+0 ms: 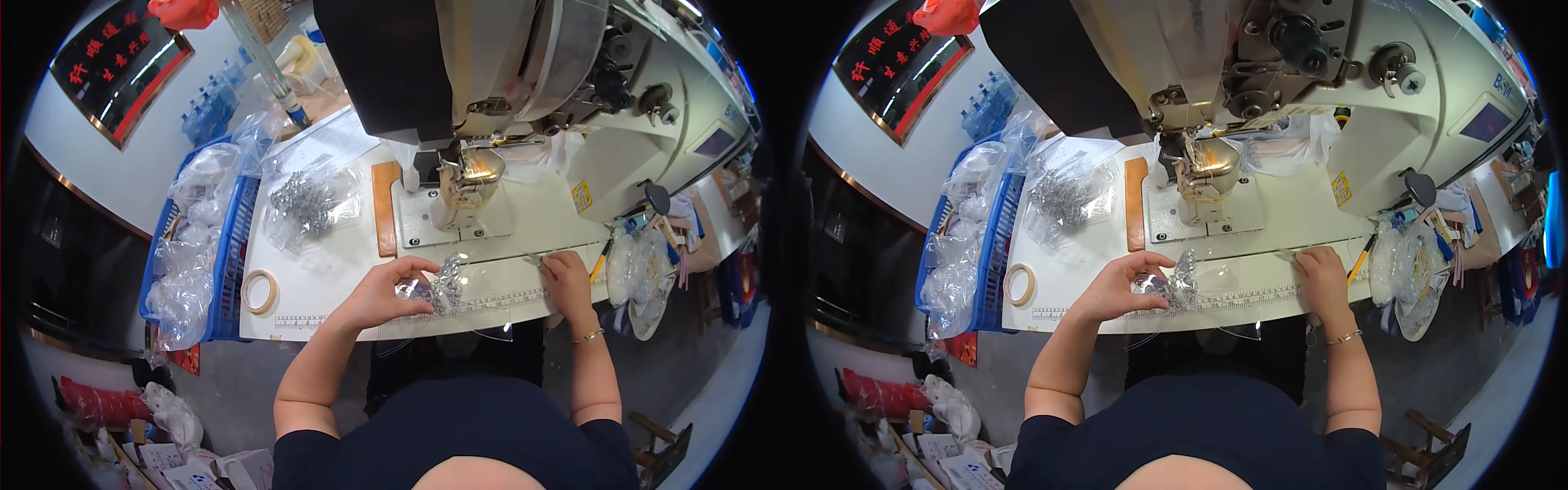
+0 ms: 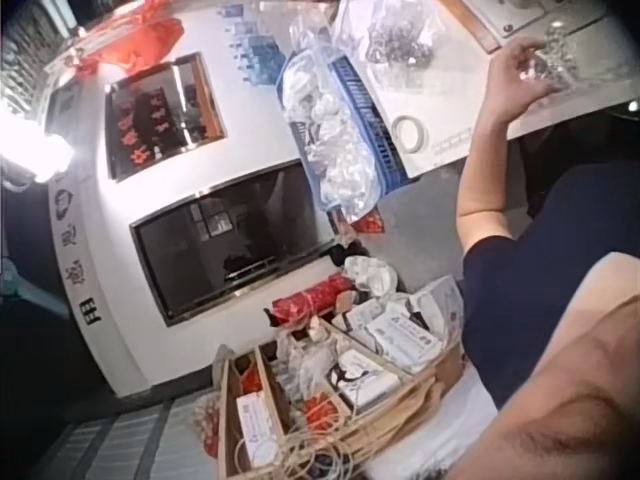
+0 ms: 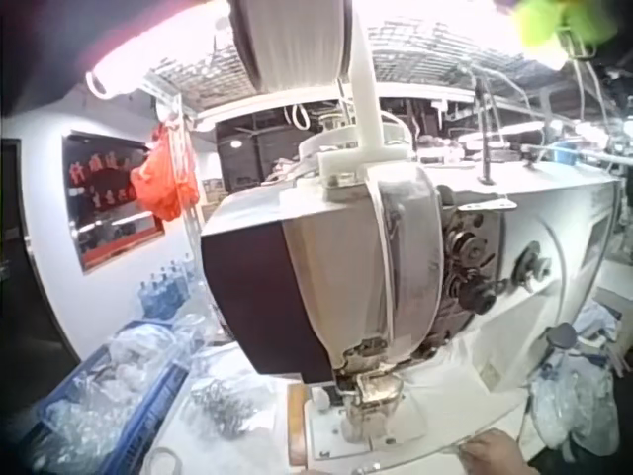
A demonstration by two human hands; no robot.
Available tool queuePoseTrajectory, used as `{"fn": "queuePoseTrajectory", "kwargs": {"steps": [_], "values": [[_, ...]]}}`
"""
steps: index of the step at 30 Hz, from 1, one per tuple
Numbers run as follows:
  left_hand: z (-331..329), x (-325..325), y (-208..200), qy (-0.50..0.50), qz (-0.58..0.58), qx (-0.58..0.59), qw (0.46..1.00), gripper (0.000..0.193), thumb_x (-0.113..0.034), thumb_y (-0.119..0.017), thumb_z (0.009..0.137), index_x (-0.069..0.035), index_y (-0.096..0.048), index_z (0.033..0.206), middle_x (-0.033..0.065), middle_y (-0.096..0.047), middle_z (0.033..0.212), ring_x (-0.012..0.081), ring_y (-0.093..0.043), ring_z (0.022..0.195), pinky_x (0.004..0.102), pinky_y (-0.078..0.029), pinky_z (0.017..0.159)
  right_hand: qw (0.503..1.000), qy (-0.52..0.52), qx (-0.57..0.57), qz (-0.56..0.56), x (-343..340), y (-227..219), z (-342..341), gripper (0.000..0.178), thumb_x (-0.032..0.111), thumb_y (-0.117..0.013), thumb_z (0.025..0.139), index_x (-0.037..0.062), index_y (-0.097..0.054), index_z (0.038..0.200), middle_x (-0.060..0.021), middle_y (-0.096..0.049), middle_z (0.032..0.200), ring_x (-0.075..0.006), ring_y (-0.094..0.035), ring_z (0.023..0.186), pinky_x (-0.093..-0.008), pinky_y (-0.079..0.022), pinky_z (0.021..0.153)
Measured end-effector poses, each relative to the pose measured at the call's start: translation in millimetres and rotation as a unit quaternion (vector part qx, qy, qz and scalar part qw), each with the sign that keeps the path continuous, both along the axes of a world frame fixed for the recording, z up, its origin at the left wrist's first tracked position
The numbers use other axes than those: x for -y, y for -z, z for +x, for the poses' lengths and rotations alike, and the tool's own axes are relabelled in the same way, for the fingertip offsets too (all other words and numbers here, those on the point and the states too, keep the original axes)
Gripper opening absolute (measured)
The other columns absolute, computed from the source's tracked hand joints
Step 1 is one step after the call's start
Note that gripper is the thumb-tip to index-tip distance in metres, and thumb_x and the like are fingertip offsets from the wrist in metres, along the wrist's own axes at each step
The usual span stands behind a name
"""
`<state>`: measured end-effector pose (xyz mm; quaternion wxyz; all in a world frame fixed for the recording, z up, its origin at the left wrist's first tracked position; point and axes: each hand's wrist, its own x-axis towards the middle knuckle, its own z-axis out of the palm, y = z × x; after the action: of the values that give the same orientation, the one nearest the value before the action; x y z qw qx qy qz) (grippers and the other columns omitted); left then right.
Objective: The person sits at a sewing machine in a workshop and sews small, silver, star-shaped decorations onto clear plastic sheets. They handle the items one at a time, positioning them under the needle, stitching them, and then moving the finished pieces aside.
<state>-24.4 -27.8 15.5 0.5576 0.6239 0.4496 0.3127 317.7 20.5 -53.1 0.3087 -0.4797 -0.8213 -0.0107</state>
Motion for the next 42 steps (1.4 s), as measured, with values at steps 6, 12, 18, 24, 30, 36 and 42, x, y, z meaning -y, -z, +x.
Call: {"fn": "queuePoseTrajectory", "kwargs": {"steps": [6, 12, 18, 24, 30, 36, 42], "values": [[6, 19, -10, -0.053, 0.119, -0.126, 0.983, 0.050, -0.007, -0.076, 0.065, -0.006, -0.056, 0.112, 0.0048, -0.063, 0.085, 0.0169, -0.060, 0.087, 0.0286, -0.045, 0.083, 0.929, 0.002, -0.329, -0.171, 23, -46, -50, 0.017, -0.003, -0.053, 0.081, 0.0029, -0.058, 0.096, -0.0080, -0.054, 0.077, -0.0191, -0.056, 0.066, -0.0295, -0.046, 0.061], [8, 30, -12, -0.060, 0.131, -0.117, 0.983, 0.051, -0.008, -0.077, 0.065, -0.006, -0.056, 0.111, 0.0065, -0.063, 0.083, 0.0182, -0.061, 0.085, 0.0293, -0.046, 0.081, 0.977, -0.178, -0.121, -0.013, 44, -61, -106, 0.025, 0.017, -0.073, 0.070, 0.0071, -0.063, 0.090, -0.0049, -0.055, 0.078, -0.0186, -0.057, 0.061, -0.0284, -0.047, 0.052], [7, 35, -14, -0.058, 0.112, -0.103, 0.987, 0.051, -0.008, -0.077, 0.064, -0.005, -0.056, 0.111, 0.0060, -0.064, 0.082, 0.0161, -0.061, 0.086, 0.0291, -0.046, 0.081, 0.963, -0.222, -0.148, 0.026, 38, -49, -116, 0.025, 0.019, -0.074, 0.068, 0.0075, -0.063, 0.087, -0.0031, -0.055, 0.075, -0.0179, -0.056, 0.059, -0.0281, -0.046, 0.050], [1, 34, -5, -0.056, -0.060, 0.176, 0.981, 0.056, -0.007, -0.073, 0.071, -0.004, -0.048, 0.121, 0.0046, -0.060, 0.091, 0.0160, -0.058, 0.085, 0.0330, -0.043, 0.087, 0.841, -0.199, -0.454, -0.215, 27, -31, -98, 0.040, 0.008, -0.070, 0.070, 0.0067, -0.056, 0.107, -0.0045, -0.046, 0.114, -0.0074, -0.041, 0.068, -0.0192, -0.038, 0.060], [33, 46, 67, 0.108, -0.293, 0.657, 0.686, 0.050, -0.039, -0.046, 0.090, -0.004, -0.043, 0.126, 0.0115, -0.058, 0.105, 0.0293, -0.049, 0.109, 0.0558, -0.031, 0.099, 0.869, -0.173, -0.350, -0.305, 25, -61, -114, 0.029, 0.013, -0.074, 0.068, 0.0051, -0.062, 0.094, -0.0038, -0.056, 0.094, -0.0095, -0.044, 0.067, -0.0237, -0.041, 0.063], [33, 50, 55, 0.067, -0.166, 0.485, 0.856, 0.069, -0.045, -0.058, 0.084, 0.000, -0.037, 0.132, 0.0118, -0.050, 0.125, 0.0220, -0.047, 0.115, 0.0408, -0.033, 0.101, 0.957, -0.067, -0.191, -0.208, 22, -75, -114, 0.018, 0.018, -0.073, 0.069, 0.0033, -0.062, 0.073, -0.0106, -0.061, 0.076, -0.0279, -0.059, 0.069, -0.0333, -0.046, 0.062], [35, 50, 43, -0.027, -0.135, 0.277, 0.951, 0.045, -0.009, -0.057, 0.086, 0.003, -0.042, 0.126, 0.0149, -0.052, 0.122, 0.0236, -0.051, 0.114, 0.0362, -0.043, 0.094, 0.978, -0.051, -0.165, -0.119, 19, -82, -119, 0.022, 0.021, -0.070, 0.073, 0.0070, -0.064, 0.089, -0.0085, -0.059, 0.083, -0.0271, -0.060, 0.074, -0.0359, -0.047, 0.066]]}}
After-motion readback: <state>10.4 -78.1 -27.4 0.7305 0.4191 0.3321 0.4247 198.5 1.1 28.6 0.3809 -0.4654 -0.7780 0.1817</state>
